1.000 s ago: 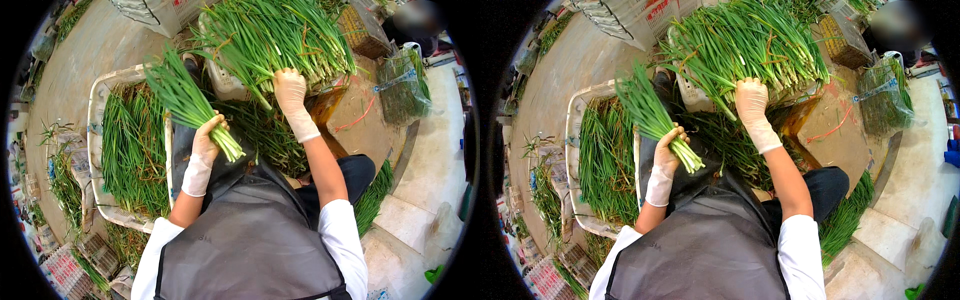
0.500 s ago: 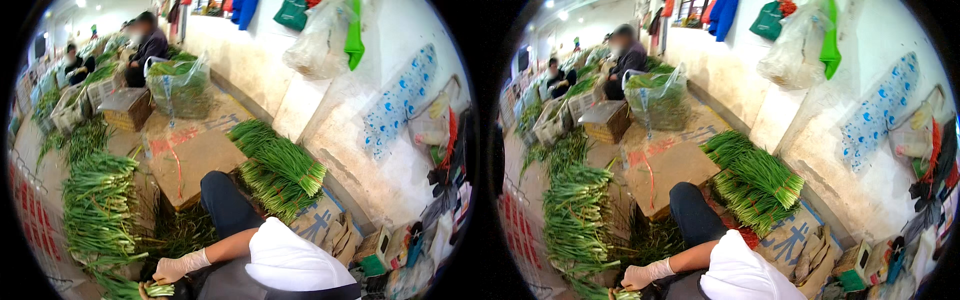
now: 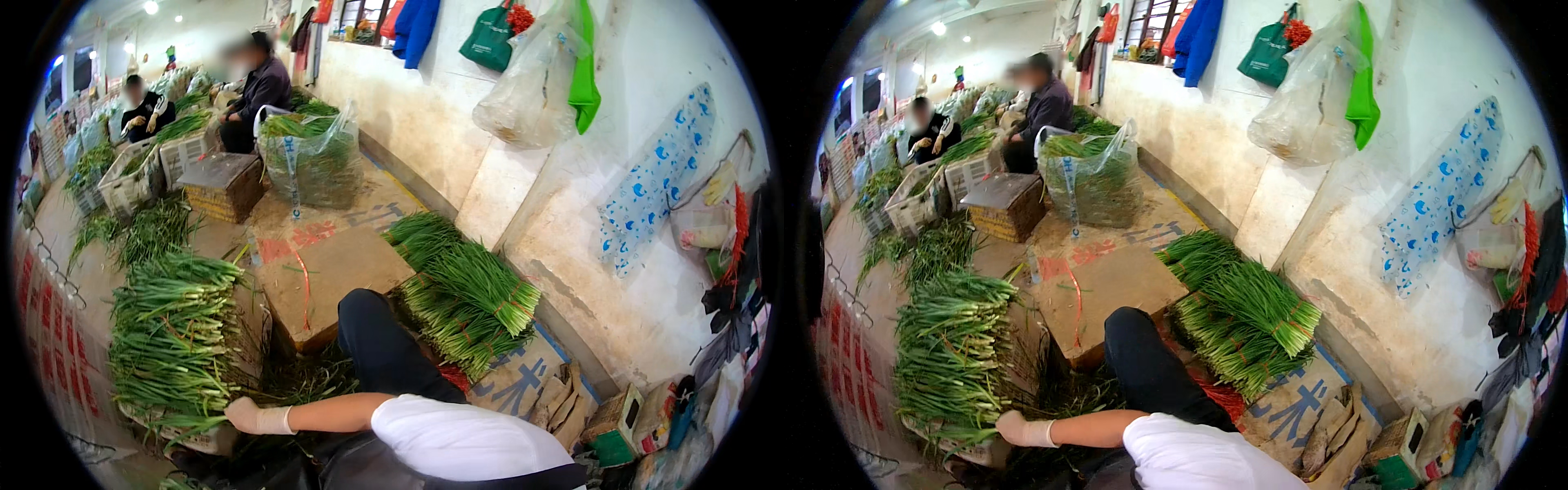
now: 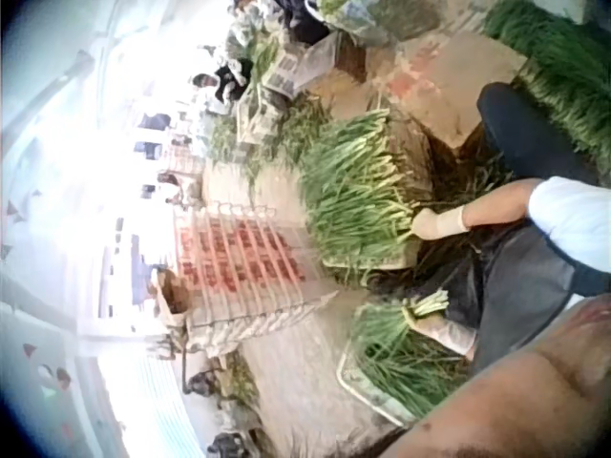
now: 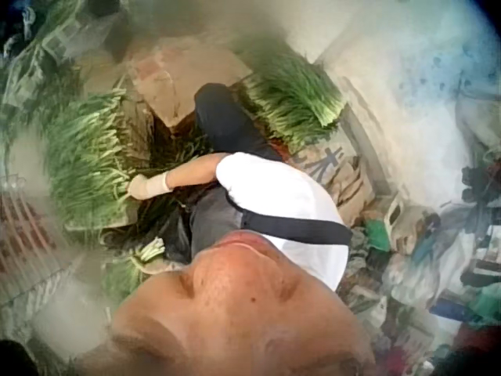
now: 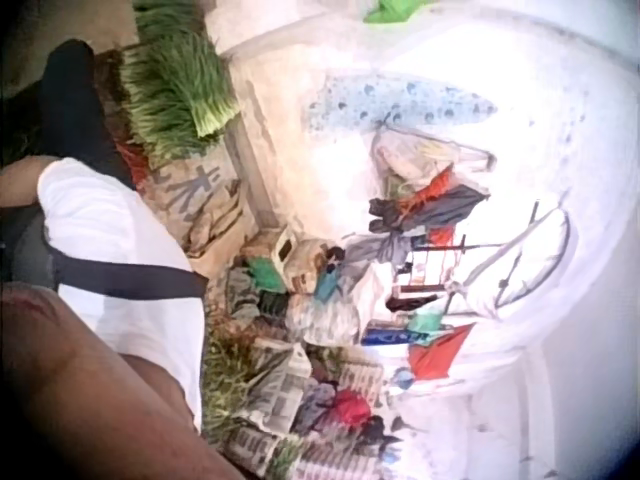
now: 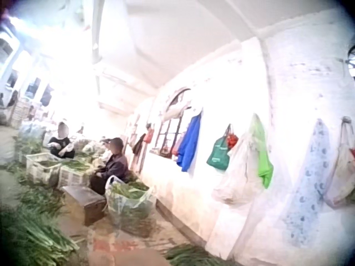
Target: The person sorts and cleans bunches of long green vegetables by hand, removing withered leaves and debris before placing them into a white plastic crate.
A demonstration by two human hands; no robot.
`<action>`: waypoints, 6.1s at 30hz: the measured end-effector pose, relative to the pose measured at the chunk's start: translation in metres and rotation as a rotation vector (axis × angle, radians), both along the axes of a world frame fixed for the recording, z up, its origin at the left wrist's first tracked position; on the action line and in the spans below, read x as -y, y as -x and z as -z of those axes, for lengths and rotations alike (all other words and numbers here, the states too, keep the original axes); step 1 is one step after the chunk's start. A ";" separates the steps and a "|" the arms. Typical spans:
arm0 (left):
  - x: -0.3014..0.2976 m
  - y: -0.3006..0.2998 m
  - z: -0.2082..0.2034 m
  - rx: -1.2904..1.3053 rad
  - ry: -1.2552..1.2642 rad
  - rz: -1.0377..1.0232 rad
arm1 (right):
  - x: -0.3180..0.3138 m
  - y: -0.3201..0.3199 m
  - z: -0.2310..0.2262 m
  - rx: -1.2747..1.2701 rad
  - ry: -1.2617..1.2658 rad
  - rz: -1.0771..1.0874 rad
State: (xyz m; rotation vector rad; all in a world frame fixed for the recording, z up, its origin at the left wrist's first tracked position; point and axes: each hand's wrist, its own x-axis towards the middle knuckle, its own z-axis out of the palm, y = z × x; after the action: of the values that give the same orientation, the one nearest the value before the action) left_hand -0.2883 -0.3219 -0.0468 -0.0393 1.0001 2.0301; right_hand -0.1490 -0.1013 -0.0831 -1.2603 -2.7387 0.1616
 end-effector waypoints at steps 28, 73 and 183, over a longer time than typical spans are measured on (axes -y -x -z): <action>-0.045 -0.101 -0.043 -0.021 0.005 0.226 | 0.073 -0.083 -0.099 -0.806 1.255 -0.060; -0.027 -0.100 -0.046 0.136 -0.126 0.304 | 0.086 -0.104 -0.104 -0.153 0.664 -0.414; 0.034 -0.073 -0.088 0.449 -0.664 0.079 | -0.017 -0.180 -0.006 -0.023 0.752 -0.129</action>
State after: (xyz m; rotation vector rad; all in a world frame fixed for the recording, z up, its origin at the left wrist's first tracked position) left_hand -0.2150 -0.3561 0.0416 -0.0943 0.0319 2.0581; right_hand 0.0307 -0.0847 -0.0771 -1.1711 -2.8209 1.3018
